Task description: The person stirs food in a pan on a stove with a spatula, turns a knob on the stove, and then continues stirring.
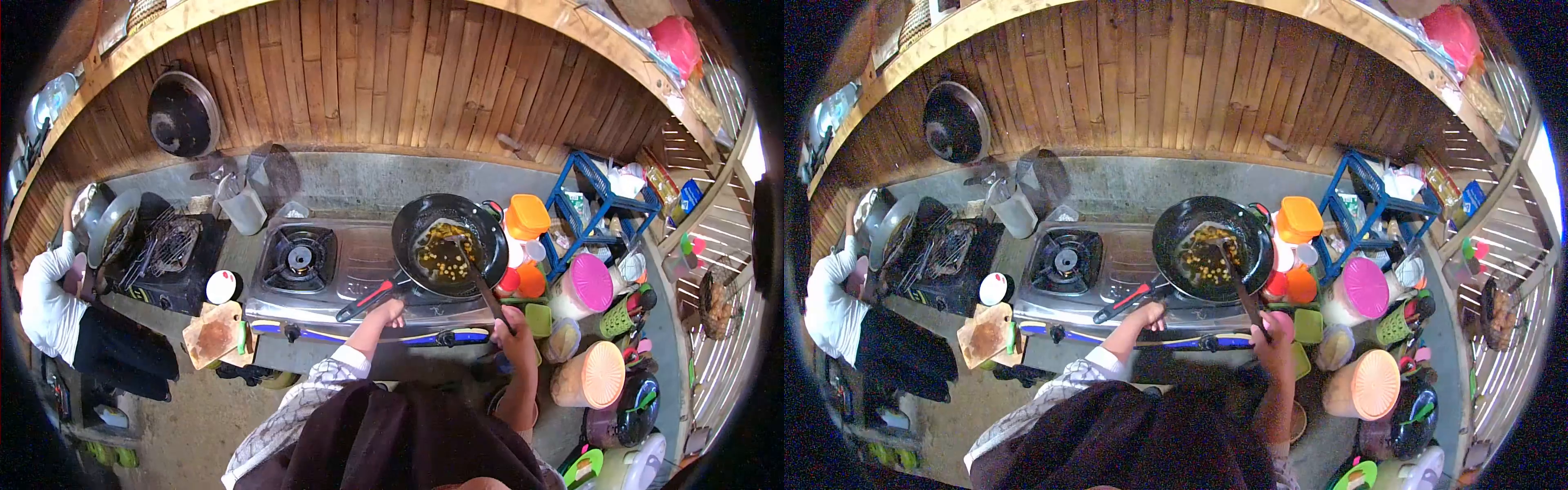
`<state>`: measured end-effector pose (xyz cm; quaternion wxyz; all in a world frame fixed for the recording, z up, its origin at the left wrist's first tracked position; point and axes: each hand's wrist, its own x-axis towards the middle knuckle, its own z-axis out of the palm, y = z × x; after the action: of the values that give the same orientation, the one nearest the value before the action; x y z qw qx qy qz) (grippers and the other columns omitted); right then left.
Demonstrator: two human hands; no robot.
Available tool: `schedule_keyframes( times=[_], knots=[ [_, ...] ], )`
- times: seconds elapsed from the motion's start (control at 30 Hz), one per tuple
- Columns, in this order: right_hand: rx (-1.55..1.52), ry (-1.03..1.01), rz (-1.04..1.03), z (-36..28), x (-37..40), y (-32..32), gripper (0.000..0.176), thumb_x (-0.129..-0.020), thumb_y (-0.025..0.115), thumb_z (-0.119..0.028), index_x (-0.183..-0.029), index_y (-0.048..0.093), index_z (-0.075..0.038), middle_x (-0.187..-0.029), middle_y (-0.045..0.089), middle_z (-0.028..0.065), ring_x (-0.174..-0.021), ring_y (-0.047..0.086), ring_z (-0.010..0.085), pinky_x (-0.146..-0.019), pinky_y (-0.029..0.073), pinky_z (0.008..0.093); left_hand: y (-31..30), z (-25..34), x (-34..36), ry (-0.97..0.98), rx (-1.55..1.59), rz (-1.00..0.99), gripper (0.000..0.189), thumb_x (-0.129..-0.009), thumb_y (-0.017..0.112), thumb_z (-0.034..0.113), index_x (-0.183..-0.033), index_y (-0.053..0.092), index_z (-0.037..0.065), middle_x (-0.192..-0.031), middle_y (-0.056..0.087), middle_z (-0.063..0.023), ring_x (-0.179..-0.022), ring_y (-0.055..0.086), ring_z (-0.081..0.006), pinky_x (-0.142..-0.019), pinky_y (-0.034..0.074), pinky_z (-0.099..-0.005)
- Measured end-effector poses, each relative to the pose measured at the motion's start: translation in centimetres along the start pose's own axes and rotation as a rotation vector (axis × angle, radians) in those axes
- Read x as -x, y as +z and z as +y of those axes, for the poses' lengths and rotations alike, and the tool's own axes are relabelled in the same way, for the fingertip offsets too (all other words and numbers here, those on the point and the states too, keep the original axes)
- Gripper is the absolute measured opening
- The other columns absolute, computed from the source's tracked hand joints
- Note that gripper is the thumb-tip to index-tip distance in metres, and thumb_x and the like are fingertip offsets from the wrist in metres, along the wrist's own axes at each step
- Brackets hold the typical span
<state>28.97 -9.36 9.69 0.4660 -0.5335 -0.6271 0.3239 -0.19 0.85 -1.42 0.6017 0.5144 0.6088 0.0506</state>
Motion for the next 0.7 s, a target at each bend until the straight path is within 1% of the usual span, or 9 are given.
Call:
schedule_keyframes(
  times=[0.03, 0.17, 0.23, 0.27, 0.33, 0.37, 0.47, 0.53, 0.7],
  knots=[
    [-0.062, 0.158, -0.027, -2.3, -0.5, 0.7, 0.038, -0.076, 0.054, -0.006, -0.112, 0.042, -0.004, -0.078, 0.051, 0.0057, -0.057, 0.051, 0.0112, -0.052, 0.042, 0.0227, 0.0, -0.3, -0.3, -0.001, 0.006, -0.025, 0.053, -0.083, 0.019, 0.031, -0.063, 0.059, 0.003, -0.064, 0.061, -0.0092, -0.041, 0.047, -0.0140, -0.042, 0.039, -0.0293],
    [-0.084, 0.250, -0.054, -4.9, -2.3, 2.7, 0.038, -0.076, 0.053, -0.006, -0.112, 0.041, 0.000, -0.076, 0.052, 0.0052, -0.057, 0.050, 0.0100, -0.051, 0.042, 0.0226, 0.4, -1.0, -1.1, 0.032, -0.011, -0.003, 0.070, -0.085, 0.007, 0.043, -0.064, 0.058, 0.001, -0.064, 0.061, -0.0108, -0.040, 0.049, -0.0161, -0.038, 0.040, -0.0302],
    [0.054, 0.144, 0.019, -4.8, -3.1, 3.4, 0.039, -0.076, 0.056, -0.008, -0.112, 0.045, -0.001, -0.056, 0.049, -0.0003, -0.042, 0.043, 0.0065, -0.039, 0.034, 0.0205, 0.5, -1.1, -1.0, 0.029, 0.009, 0.005, 0.069, -0.085, 0.008, 0.043, -0.064, 0.058, 0.000, -0.064, 0.061, -0.0110, -0.040, 0.049, -0.0164, -0.037, 0.040, -0.0302],
    [0.059, 0.149, 0.021, -4.6, -3.4, 3.6, 0.039, -0.076, 0.056, -0.008, -0.112, 0.045, -0.001, -0.056, 0.049, -0.0003, -0.042, 0.043, 0.0065, -0.039, 0.034, 0.0205, 0.6, -1.2, -1.1, 0.027, 0.020, 0.015, 0.068, -0.085, 0.008, 0.043, -0.064, 0.057, 0.000, -0.064, 0.061, -0.0112, -0.040, 0.050, -0.0167, -0.036, 0.039, -0.0302],
    [-0.004, 0.302, -0.064, -4.5, -4.0, 3.9, 0.041, -0.076, 0.054, -0.007, -0.114, 0.041, -0.001, -0.081, 0.054, 0.0077, -0.065, 0.052, 0.0113, -0.057, 0.043, 0.0243, 0.6, -1.0, -1.0, 0.005, 0.038, 0.004, 0.068, -0.085, 0.009, 0.042, -0.064, 0.057, 0.000, -0.064, 0.061, -0.0112, -0.040, 0.050, -0.0170, -0.036, 0.040, -0.0305],
    [0.001, 0.306, -0.064, -4.9, -4.1, 4.1, 0.041, -0.076, 0.054, -0.007, -0.114, 0.041, -0.001, -0.081, 0.054, 0.0077, -0.065, 0.052, 0.0113, -0.057, 0.043, 0.0243, 0.6, -0.8, -1.0, -0.015, 0.056, 0.002, 0.067, -0.084, 0.010, 0.042, -0.064, 0.057, -0.001, -0.064, 0.061, -0.0113, -0.040, 0.050, -0.0174, -0.037, 0.040, -0.0307],
    [0.262, 0.238, -0.063, -6.4, -4.9, 4.6, 0.042, -0.075, 0.056, -0.008, -0.114, 0.041, -0.002, -0.088, 0.055, 0.0092, -0.075, 0.054, 0.0147, -0.066, 0.043, 0.0264, 0.4, 0.2, 0.5, -0.008, 0.023, 0.025, 0.067, -0.084, 0.011, 0.043, -0.064, 0.057, -0.001, -0.064, 0.061, -0.0121, -0.041, 0.050, -0.0184, -0.038, 0.041, -0.0310],
    [0.333, -0.028, 0.081, -5.5, -4.7, 5.2, 0.041, -0.071, 0.062, -0.021, -0.109, 0.051, -0.018, -0.066, 0.056, 0.0050, -0.055, 0.053, 0.0120, -0.052, 0.042, 0.0274, 0.5, -0.5, -0.8, -0.042, 0.038, -0.017, 0.067, -0.084, 0.011, 0.042, -0.063, 0.057, -0.002, -0.064, 0.061, -0.0125, -0.041, 0.050, -0.0186, -0.039, 0.041, -0.0310],
    [0.275, -0.100, 0.084, -1.6, -4.3, 5.1, 0.039, -0.069, 0.062, -0.016, -0.107, 0.052, -0.014, -0.067, 0.056, 0.0083, -0.060, 0.054, 0.0219, -0.056, 0.041, 0.0316, 0.7, -0.6, -1.4, -0.027, 0.017, -0.048, 0.065, -0.084, 0.012, 0.040, -0.069, 0.057, -0.003, -0.066, 0.061, -0.0144, -0.043, 0.051, -0.0187, -0.039, 0.041, -0.0309]
  ],
)
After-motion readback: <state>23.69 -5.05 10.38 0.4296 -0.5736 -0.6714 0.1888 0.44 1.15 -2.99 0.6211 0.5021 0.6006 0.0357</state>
